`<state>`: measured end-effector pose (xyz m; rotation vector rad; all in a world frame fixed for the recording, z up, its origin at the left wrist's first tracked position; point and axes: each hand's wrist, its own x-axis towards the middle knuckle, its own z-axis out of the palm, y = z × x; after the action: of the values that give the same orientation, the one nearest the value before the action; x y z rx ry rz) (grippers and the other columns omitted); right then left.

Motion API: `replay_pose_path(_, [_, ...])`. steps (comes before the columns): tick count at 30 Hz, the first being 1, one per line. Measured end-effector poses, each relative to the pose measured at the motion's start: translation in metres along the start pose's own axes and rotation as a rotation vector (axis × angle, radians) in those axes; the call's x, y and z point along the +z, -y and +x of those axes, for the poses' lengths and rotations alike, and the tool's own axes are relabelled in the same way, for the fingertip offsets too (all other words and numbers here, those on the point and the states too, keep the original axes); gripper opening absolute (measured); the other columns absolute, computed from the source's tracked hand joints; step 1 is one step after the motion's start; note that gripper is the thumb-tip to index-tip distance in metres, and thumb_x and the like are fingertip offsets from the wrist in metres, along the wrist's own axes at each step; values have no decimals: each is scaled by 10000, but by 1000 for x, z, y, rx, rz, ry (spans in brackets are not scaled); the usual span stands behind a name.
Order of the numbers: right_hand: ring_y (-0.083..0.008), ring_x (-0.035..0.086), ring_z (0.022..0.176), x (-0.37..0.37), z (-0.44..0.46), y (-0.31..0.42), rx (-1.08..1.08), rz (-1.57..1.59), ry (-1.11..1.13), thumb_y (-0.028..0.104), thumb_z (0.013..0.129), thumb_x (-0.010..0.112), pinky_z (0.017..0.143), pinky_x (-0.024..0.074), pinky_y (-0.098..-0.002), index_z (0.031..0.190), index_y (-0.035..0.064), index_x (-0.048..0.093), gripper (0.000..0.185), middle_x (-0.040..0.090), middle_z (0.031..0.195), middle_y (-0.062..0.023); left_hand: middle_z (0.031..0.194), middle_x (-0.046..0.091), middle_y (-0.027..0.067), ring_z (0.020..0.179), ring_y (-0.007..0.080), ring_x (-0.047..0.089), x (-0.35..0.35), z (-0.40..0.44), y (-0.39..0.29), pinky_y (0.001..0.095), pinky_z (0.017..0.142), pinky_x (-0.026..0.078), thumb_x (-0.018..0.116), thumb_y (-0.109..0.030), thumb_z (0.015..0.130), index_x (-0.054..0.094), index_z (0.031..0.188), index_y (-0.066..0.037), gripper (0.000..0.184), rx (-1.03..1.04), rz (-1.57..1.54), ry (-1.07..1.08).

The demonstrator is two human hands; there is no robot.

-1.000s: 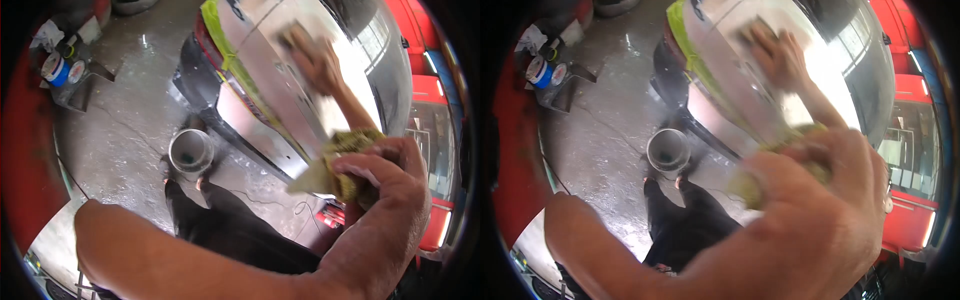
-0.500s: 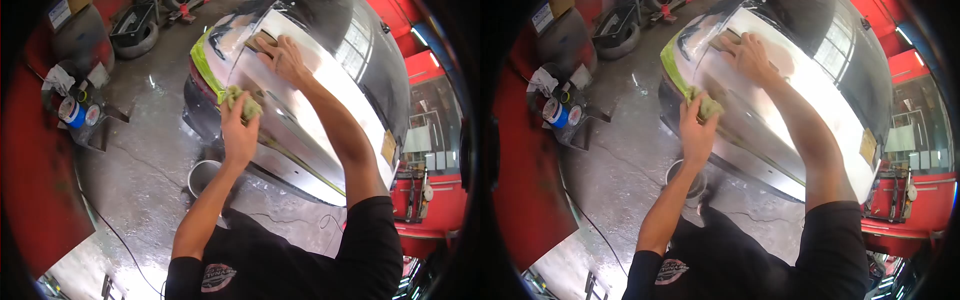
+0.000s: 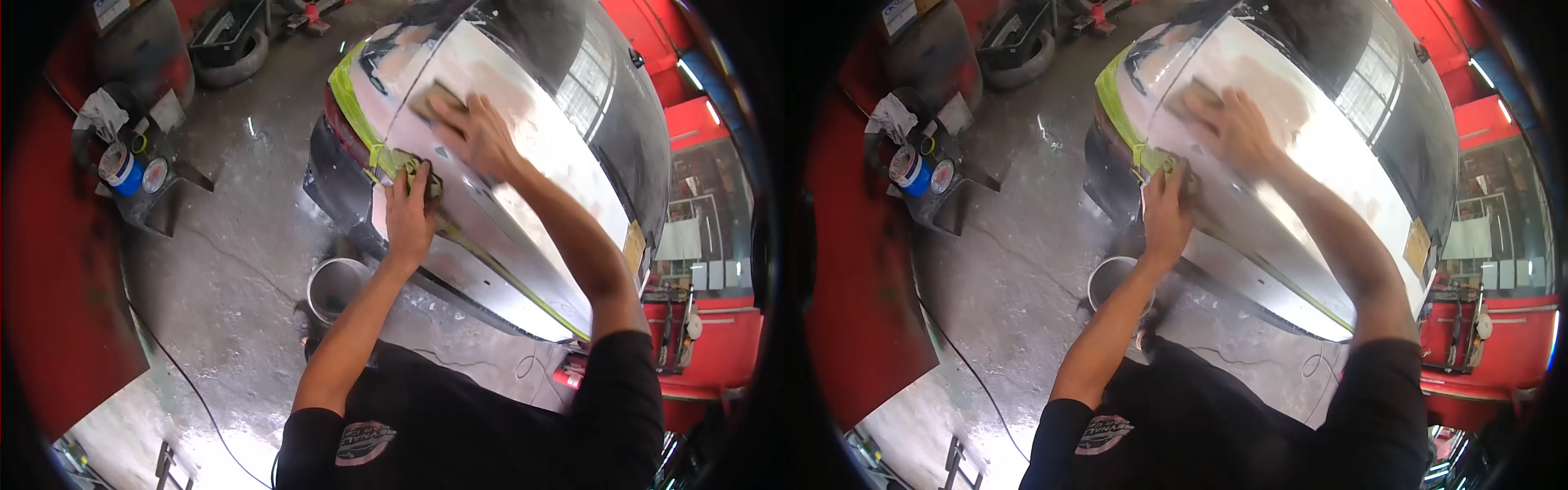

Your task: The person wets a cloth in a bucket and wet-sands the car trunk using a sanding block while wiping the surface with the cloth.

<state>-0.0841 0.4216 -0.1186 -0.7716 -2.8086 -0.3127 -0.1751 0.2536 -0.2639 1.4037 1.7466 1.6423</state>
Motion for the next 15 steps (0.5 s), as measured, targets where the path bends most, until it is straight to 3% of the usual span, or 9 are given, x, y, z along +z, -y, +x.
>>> replay_pose_path(4, [-403, 568, 1017, -2, 26, -17, -16, -10, 126, 409, 1047, 689, 877, 482, -491, 1513, 216, 680, 505, 567, 1061, -248, 1426, 501, 262, 1226, 504, 552, 8, 9, 5, 549, 1045, 513, 765, 3, 861, 498, 1604, -125, 800, 6, 86, -16])
replay_pose_path(5, [-425, 586, 1080, 17, 54, -38, 63, -77, 87, 413, 1031, 680, 933, 496, -513, 1549, 277, 632, 537, 585, 1159, -263, 1416, 503, 259, 1231, 502, 552, 9, 11, 6, 548, 1044, 515, 772, 2, 853, 507, 1594, -121, 796, -11, 91, -23])
replay_pose_path(7, [-419, 582, 1064, 49, 95, -61, 103, -230, -135, 401, 1039, 672, 907, 493, -511, 1535, 277, 647, 512, 578, 1132, -261, 1397, 506, 251, 1239, 497, 552, 11, 9, 2, 547, 1041, 518, 784, 2, 835, 527, 1572, -112, 789, -54, 102, -24])
replay_pose_path(10, [-398, 562, 981, 21, 46, -34, 29, -52, -80, 364, 1037, 707, 862, 479, -483, 1501, 207, 694, 490, 537, 1024, -222, 1380, 508, 247, 1236, 492, 560, 3, 10, 6, 549, 1027, 531, 788, 3, 824, 528, 1556, -96, 783, 13, 84, -6])
replay_pose_path(12, [-408, 575, 989, -6, -5, -15, 14, -25, 35, 359, 1031, 716, 860, 482, -493, 1487, 197, 704, 484, 553, 1039, -233, 1380, 512, 245, 1231, 491, 566, -3, 12, 1, 548, 1032, 529, 796, -4, 817, 540, 1530, -90, 762, 3, 81, 3])
replay_pose_path(15, [-418, 584, 993, -4, 20, -22, -10, -8, 96, 368, 1028, 719, 861, 487, -501, 1490, 197, 701, 494, 562, 1049, -240, 1370, 522, 236, 1213, 483, 576, 3, 22, 10, 541, 1015, 527, 815, -28, 816, 563, 1484, -84, 716, 4, 109, -26])
